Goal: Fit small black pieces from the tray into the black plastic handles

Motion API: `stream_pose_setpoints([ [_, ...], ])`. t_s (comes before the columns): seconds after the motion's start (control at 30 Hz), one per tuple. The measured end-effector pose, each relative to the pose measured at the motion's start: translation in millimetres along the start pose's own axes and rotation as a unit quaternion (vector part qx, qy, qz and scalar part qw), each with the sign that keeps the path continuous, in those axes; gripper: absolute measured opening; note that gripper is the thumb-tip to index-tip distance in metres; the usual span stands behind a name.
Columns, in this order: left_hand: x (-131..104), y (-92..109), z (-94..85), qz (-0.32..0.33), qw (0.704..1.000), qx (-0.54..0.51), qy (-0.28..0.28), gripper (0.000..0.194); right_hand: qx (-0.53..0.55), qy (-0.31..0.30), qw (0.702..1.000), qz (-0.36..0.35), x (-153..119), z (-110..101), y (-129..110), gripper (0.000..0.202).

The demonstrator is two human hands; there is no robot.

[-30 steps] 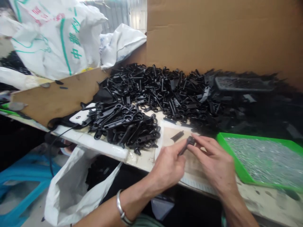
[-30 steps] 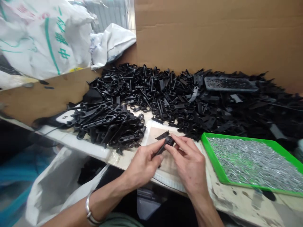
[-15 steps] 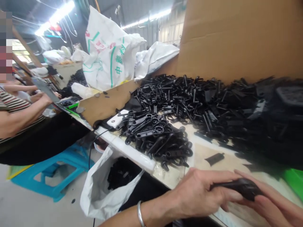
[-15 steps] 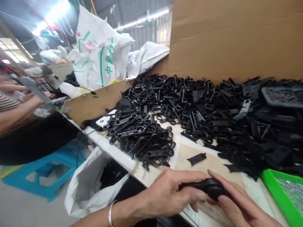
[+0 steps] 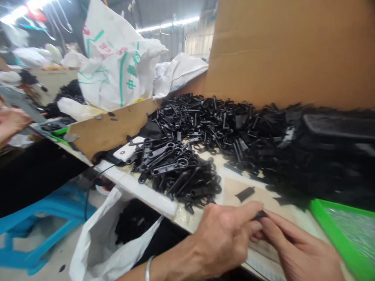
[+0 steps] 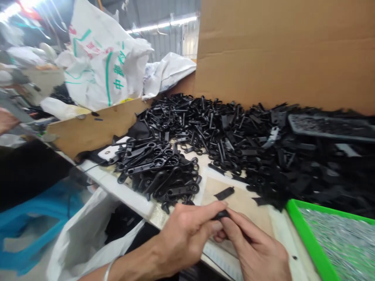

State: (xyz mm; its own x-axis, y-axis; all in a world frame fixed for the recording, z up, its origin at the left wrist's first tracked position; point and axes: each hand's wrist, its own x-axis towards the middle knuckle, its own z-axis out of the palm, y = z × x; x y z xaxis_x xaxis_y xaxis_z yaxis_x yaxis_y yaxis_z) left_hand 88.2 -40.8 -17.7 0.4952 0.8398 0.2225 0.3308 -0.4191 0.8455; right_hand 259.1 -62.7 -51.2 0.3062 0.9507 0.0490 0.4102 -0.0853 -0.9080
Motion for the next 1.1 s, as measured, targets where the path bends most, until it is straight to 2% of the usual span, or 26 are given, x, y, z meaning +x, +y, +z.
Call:
stream_pose_setpoints([
  [0.03,0.3,0.6,-6.4,0.029,0.998,0.051,0.010,0.034,0.030,-0.017,0.999,-0.003,1.8,1.6,-10.9,0.036],
  [0.1,0.9,1.5,-25.6,0.094,0.983,0.151,0.039,0.039,0.107,-0.106,0.988,-0.018,10.9,2.5,-26.4,0.045],
  [0.17,1.1,2.2,-53.4,0.125,0.955,0.227,0.146,0.040,0.097,-0.150,0.983,-0.034,29.5,-0.5,-30.5,0.048],
  [0.2,1.4,2.2,-69.7,0.096,0.944,0.256,0.187,0.039,0.049,-0.129,0.990,-0.043,42.6,-2.9,-28.6,0.046],
  [0.23,1.9,1.8,-87.1,0.068,0.931,0.283,0.222,0.037,-0.025,-0.077,0.995,-0.053,57.5,-5.4,-25.0,0.045],
  [0.3,4.6,-1.2,-121.4,0.014,0.885,0.369,0.284,0.033,-0.143,-0.004,0.985,-0.100,89.6,-8.3,-16.2,0.041],
  [0.33,7.2,-4.2,-136.9,-0.026,0.867,0.409,0.283,0.033,-0.206,0.025,0.969,-0.134,105.1,-7.6,-12.8,0.037],
  [0.4,15.0,-12.8,-161.5,-0.098,0.836,0.471,0.265,0.033,-0.242,0.039,0.957,-0.155,131.8,-1.1,-10.7,0.033],
  [0.5,29.8,-28.1,-180.0,-0.167,0.817,0.514,0.203,0.033,-0.265,0.044,0.950,-0.159,159.4,17.5,-16.2,0.030],
  [0.6,40.9,-38.0,-183.6,-0.199,0.814,0.523,0.154,0.034,-0.260,0.045,0.954,-0.139,177.6,32.4,-20.5,0.017],
  [0.7,44.4,-40.1,-184.4,-0.183,0.808,0.535,0.168,0.035,-0.215,0.046,0.968,-0.119,187.4,29.7,-19.7,0.017],
  [0.83,40.8,-32.7,-182.8,-0.149,0.792,0.553,0.213,0.033,-0.139,0.079,0.982,-0.103,175.8,-3.0,-24.0,0.039],
  [0.9,37.6,-23.8,-172.5,-0.089,0.779,0.565,0.255,0.032,-0.121,0.059,0.986,-0.103,158.2,-25.2,-30.9,0.037],
  [0.93,36.0,-18.1,-162.9,-0.041,0.779,0.562,0.275,0.032,-0.117,0.020,0.988,-0.102,147.5,-35.4,-34.9,0.033],
  [1.0,33.4,-5.6,-134.3,0.070,0.803,0.517,0.289,0.029,-0.118,-0.145,0.978,-0.091,125.1,-51.0,-42.4,0.032],
  [1.07,32.2,4.6,-96.4,0.149,0.871,0.432,0.181,0.030,-0.096,-0.316,0.941,-0.076,105.7,-58.1,-47.5,0.032],
  [1.1,32.3,7.4,-76.6,0.162,0.905,0.383,0.094,0.035,-0.077,-0.378,0.920,-0.070,98.5,-58.5,-48.8,0.032],
])
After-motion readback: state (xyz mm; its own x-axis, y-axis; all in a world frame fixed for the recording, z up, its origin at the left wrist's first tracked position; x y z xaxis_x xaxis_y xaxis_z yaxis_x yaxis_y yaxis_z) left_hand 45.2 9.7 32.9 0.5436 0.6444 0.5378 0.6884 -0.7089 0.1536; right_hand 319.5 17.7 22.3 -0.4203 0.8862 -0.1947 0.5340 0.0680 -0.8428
